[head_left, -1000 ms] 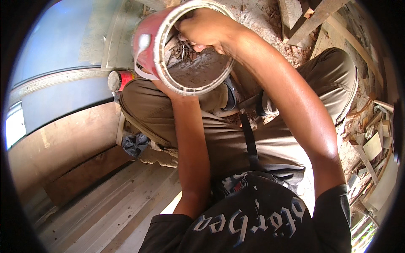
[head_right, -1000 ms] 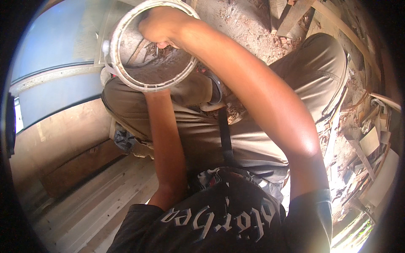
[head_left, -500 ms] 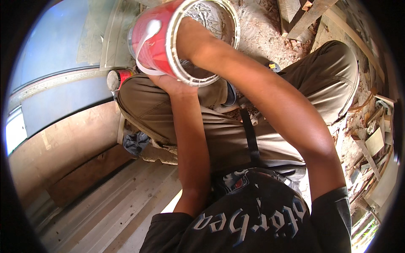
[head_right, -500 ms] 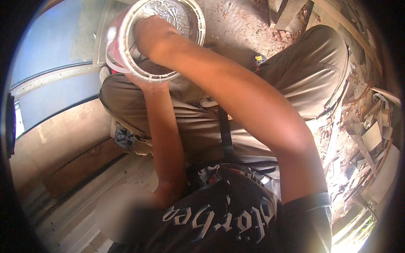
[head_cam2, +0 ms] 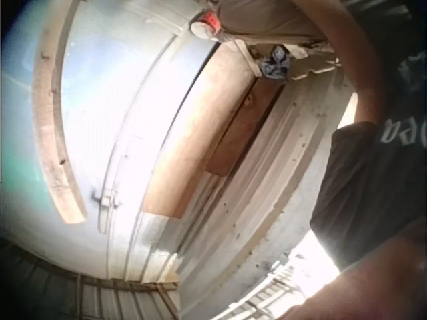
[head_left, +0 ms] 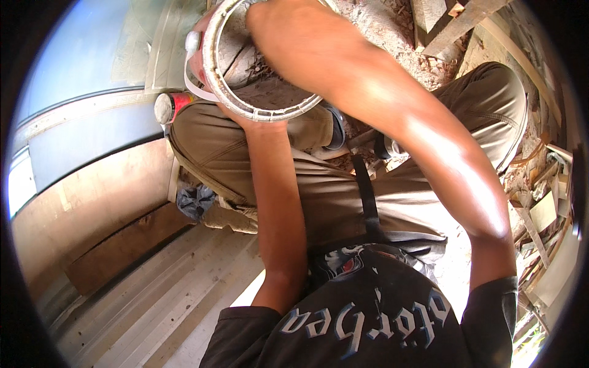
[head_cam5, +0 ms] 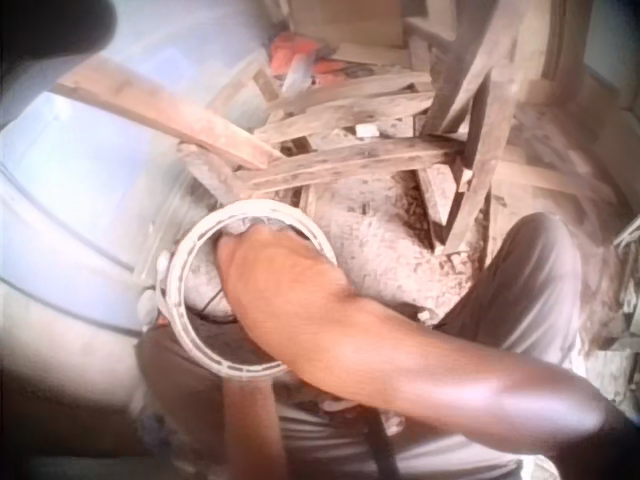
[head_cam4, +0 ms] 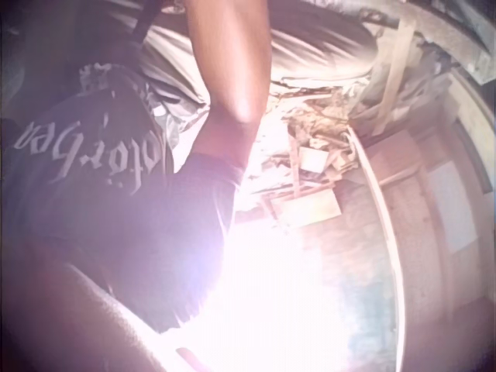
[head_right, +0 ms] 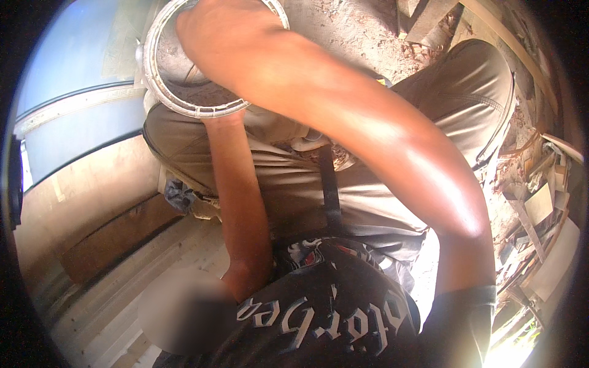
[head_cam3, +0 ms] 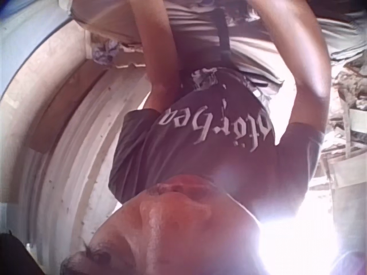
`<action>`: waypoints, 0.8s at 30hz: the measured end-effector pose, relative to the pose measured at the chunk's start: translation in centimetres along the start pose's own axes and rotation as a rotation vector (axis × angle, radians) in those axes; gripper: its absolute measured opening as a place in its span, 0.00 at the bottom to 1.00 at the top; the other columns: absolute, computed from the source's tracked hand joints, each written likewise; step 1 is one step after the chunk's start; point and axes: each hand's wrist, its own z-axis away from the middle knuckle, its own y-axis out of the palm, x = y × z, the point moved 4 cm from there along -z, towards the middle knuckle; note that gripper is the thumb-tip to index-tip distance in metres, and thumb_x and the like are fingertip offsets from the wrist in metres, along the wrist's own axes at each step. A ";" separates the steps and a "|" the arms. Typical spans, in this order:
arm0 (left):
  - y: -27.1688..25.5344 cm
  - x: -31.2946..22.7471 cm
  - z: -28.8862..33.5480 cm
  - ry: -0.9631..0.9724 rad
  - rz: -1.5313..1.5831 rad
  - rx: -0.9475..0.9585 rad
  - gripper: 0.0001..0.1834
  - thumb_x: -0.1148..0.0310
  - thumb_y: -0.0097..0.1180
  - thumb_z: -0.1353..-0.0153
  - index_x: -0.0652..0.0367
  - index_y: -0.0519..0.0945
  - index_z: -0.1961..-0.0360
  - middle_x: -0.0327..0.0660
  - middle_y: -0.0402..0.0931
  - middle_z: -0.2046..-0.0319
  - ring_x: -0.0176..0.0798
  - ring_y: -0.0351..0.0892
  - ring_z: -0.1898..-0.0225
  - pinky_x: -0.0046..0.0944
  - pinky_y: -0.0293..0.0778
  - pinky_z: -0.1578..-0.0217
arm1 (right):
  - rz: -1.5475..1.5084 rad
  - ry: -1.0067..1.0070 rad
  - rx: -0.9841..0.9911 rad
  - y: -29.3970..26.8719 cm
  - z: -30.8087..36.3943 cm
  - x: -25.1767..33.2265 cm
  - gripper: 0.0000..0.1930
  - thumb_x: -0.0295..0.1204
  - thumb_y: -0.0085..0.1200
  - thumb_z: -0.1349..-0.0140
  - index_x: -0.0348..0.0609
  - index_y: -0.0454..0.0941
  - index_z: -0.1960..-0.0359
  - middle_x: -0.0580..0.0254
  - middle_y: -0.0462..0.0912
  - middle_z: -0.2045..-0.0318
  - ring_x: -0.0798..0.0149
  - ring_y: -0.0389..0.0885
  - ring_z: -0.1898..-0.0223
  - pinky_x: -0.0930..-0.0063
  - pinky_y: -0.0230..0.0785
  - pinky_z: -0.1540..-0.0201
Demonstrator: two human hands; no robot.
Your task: The person hammers nails into a wooden frame using a hammer. They retrieve additional nails from a red container and continue hammering them into the wood.
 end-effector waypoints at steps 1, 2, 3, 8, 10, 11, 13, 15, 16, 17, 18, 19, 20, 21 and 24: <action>-0.6 -0.5 0.1 0.015 0.011 -0.012 0.37 0.38 0.39 0.31 0.58 0.69 0.35 0.46 0.71 0.38 0.50 0.71 0.38 0.52 0.69 0.38 | -0.031 0.007 -0.002 -0.1 0.0 0.1 0.11 0.19 0.54 0.41 0.30 0.79 0.57 0.36 0.85 0.67 0.50 0.89 0.66 0.62 0.82 0.69; -0.6 -0.2 -0.1 0.004 0.023 -0.008 0.38 0.38 0.39 0.31 0.58 0.69 0.35 0.47 0.71 0.38 0.50 0.71 0.38 0.52 0.69 0.38 | -0.121 0.114 0.003 -0.4 -0.1 -0.6 0.09 0.19 0.54 0.41 0.28 0.79 0.60 0.35 0.84 0.69 0.49 0.88 0.66 0.60 0.82 0.68; -0.5 -0.1 -0.2 -0.004 0.030 -0.006 0.38 0.38 0.39 0.31 0.58 0.69 0.35 0.47 0.71 0.38 0.51 0.71 0.38 0.52 0.70 0.38 | -0.246 0.157 -0.045 -1.2 0.8 -1.1 0.07 0.19 0.53 0.40 0.29 0.80 0.62 0.35 0.84 0.70 0.49 0.88 0.66 0.59 0.82 0.66; -0.7 0.1 -0.1 -0.016 0.047 -0.020 0.38 0.37 0.39 0.32 0.59 0.69 0.35 0.47 0.71 0.38 0.51 0.71 0.39 0.52 0.70 0.39 | -0.594 0.158 -0.328 -3.5 3.9 -2.1 0.06 0.21 0.55 0.35 0.35 0.85 0.65 0.45 0.87 0.71 0.58 0.86 0.72 0.62 0.81 0.62; -1.0 0.1 -0.4 -0.012 0.055 -0.021 0.39 0.37 0.39 0.32 0.59 0.69 0.35 0.48 0.71 0.38 0.51 0.72 0.39 0.52 0.70 0.39 | -0.706 0.184 -0.247 -3.5 4.2 -3.2 0.06 0.24 0.57 0.34 0.37 0.86 0.63 0.51 0.87 0.71 0.65 0.83 0.75 0.68 0.78 0.66; -1.2 0.0 -0.7 -0.008 0.061 -0.022 0.39 0.37 0.39 0.32 0.59 0.69 0.35 0.48 0.71 0.38 0.51 0.72 0.39 0.52 0.70 0.39 | -0.778 0.220 -0.155 -3.5 4.1 -4.3 0.06 0.25 0.58 0.34 0.37 0.86 0.63 0.54 0.87 0.72 0.68 0.81 0.76 0.71 0.76 0.68; -1.5 0.2 -0.9 -0.013 0.079 -0.019 0.39 0.36 0.39 0.32 0.60 0.69 0.36 0.48 0.72 0.39 0.51 0.72 0.39 0.52 0.70 0.39 | -0.832 0.209 -0.305 -2.8 4.6 -4.2 0.06 0.25 0.59 0.35 0.38 0.87 0.62 0.60 0.87 0.74 0.74 0.75 0.79 0.77 0.70 0.72; -1.7 0.2 -1.0 -0.014 0.090 -0.018 0.39 0.36 0.39 0.32 0.60 0.69 0.36 0.48 0.72 0.39 0.51 0.72 0.40 0.52 0.71 0.39 | -0.922 0.169 -0.395 -2.0 4.8 -4.8 0.06 0.25 0.60 0.35 0.38 0.87 0.61 0.63 0.86 0.75 0.78 0.71 0.81 0.81 0.65 0.76; -1.7 0.2 -1.1 -0.014 0.091 -0.017 0.40 0.36 0.39 0.32 0.60 0.69 0.36 0.48 0.72 0.39 0.51 0.72 0.40 0.52 0.71 0.39 | -0.972 0.239 -0.321 -2.2 5.2 -5.3 0.06 0.25 0.60 0.35 0.39 0.86 0.60 0.64 0.86 0.74 0.78 0.71 0.81 0.82 0.65 0.75; -1.7 0.3 -1.1 -0.015 0.096 -0.016 0.40 0.36 0.39 0.33 0.60 0.69 0.36 0.49 0.72 0.39 0.51 0.72 0.40 0.52 0.71 0.39 | -1.016 0.314 -0.248 -2.6 5.5 -5.7 0.06 0.25 0.60 0.35 0.39 0.86 0.60 0.64 0.86 0.74 0.78 0.71 0.80 0.83 0.65 0.75; -1.8 0.4 -1.2 -0.015 0.100 -0.016 0.40 0.36 0.40 0.33 0.60 0.69 0.36 0.49 0.72 0.39 0.51 0.73 0.40 0.52 0.71 0.40 | -1.035 0.317 -0.216 -3.1 5.6 -5.7 0.06 0.25 0.60 0.35 0.39 0.86 0.60 0.64 0.87 0.73 0.79 0.72 0.80 0.84 0.65 0.74; -1.8 0.4 -1.2 -0.013 0.103 -0.015 0.40 0.36 0.40 0.33 0.60 0.69 0.36 0.49 0.72 0.39 0.52 0.73 0.40 0.52 0.71 0.40 | -1.053 0.321 -0.183 -3.4 5.7 -5.8 0.06 0.25 0.60 0.35 0.40 0.87 0.60 0.64 0.87 0.73 0.79 0.73 0.79 0.85 0.66 0.73; -1.8 0.5 -1.3 -0.015 0.106 -0.015 0.40 0.35 0.40 0.33 0.60 0.70 0.36 0.49 0.72 0.39 0.52 0.73 0.40 0.53 0.71 0.40 | -1.031 0.308 -0.200 -3.5 5.8 -5.6 0.06 0.25 0.60 0.35 0.39 0.86 0.60 0.63 0.87 0.72 0.78 0.74 0.78 0.83 0.67 0.72; -1.9 0.5 -1.3 -0.016 0.105 -0.015 0.40 0.35 0.40 0.33 0.61 0.70 0.36 0.49 0.72 0.39 0.52 0.73 0.41 0.53 0.71 0.40 | -1.009 0.295 -0.216 -3.6 6.0 -5.5 0.06 0.24 0.60 0.35 0.39 0.86 0.59 0.61 0.87 0.72 0.76 0.76 0.77 0.82 0.69 0.71; -2.1 0.3 -1.1 -0.007 0.100 -0.017 0.41 0.35 0.40 0.33 0.61 0.70 0.36 0.50 0.72 0.39 0.52 0.73 0.41 0.53 0.72 0.40 | -0.854 0.214 -0.345 -2.2 5.9 -4.6 0.07 0.23 0.59 0.38 0.35 0.85 0.59 0.54 0.88 0.67 0.67 0.83 0.71 0.74 0.75 0.66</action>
